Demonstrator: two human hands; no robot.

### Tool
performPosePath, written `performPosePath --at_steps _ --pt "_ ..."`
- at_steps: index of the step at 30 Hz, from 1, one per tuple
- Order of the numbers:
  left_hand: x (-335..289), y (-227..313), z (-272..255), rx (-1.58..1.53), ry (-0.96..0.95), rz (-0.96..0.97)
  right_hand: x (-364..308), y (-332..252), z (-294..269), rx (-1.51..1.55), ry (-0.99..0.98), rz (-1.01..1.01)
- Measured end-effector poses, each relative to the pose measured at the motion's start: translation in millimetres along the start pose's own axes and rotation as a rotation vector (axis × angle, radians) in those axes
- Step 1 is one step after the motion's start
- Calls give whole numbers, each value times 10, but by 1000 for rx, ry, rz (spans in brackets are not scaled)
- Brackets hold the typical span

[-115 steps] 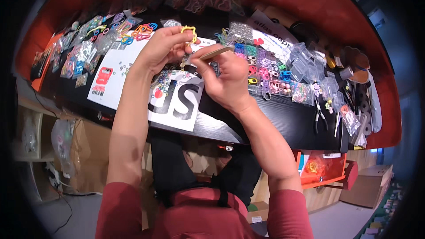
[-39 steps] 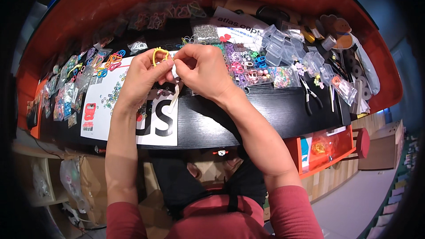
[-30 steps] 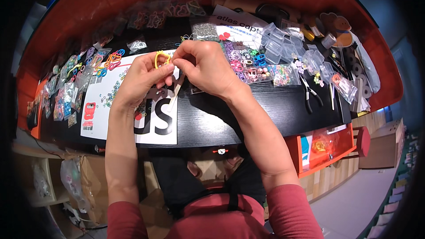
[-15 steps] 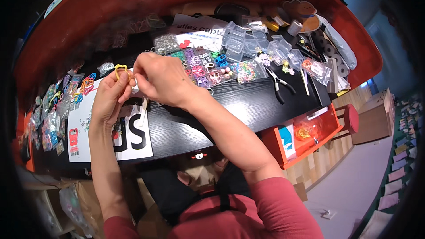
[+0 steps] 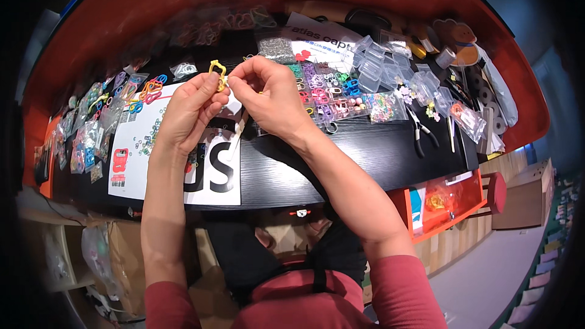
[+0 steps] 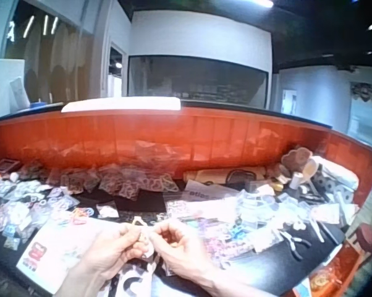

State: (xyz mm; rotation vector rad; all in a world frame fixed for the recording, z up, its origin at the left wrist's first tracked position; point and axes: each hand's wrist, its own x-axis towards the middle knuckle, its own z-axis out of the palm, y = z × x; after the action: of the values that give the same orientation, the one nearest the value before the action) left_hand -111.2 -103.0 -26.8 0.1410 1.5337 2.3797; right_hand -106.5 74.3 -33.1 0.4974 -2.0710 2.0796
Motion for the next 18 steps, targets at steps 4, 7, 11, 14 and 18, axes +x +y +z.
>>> performPosePath --at_steps 4,7,11,14,18 --pt "-23 22 58 -22 0 26 -15 -30 -10 23 -11 61" --pt "-41 17 96 32 41 45 -13 18 -9 -10 -15 31" --pt "7 -45 -24 94 122 81 -29 -12 25 -4 19 37" --pt "-7 -32 -4 85 199 25 -30 -7 23 -8 45 66" --pt "-27 -14 49 16 152 25 -14 28 11 -2 49 44"
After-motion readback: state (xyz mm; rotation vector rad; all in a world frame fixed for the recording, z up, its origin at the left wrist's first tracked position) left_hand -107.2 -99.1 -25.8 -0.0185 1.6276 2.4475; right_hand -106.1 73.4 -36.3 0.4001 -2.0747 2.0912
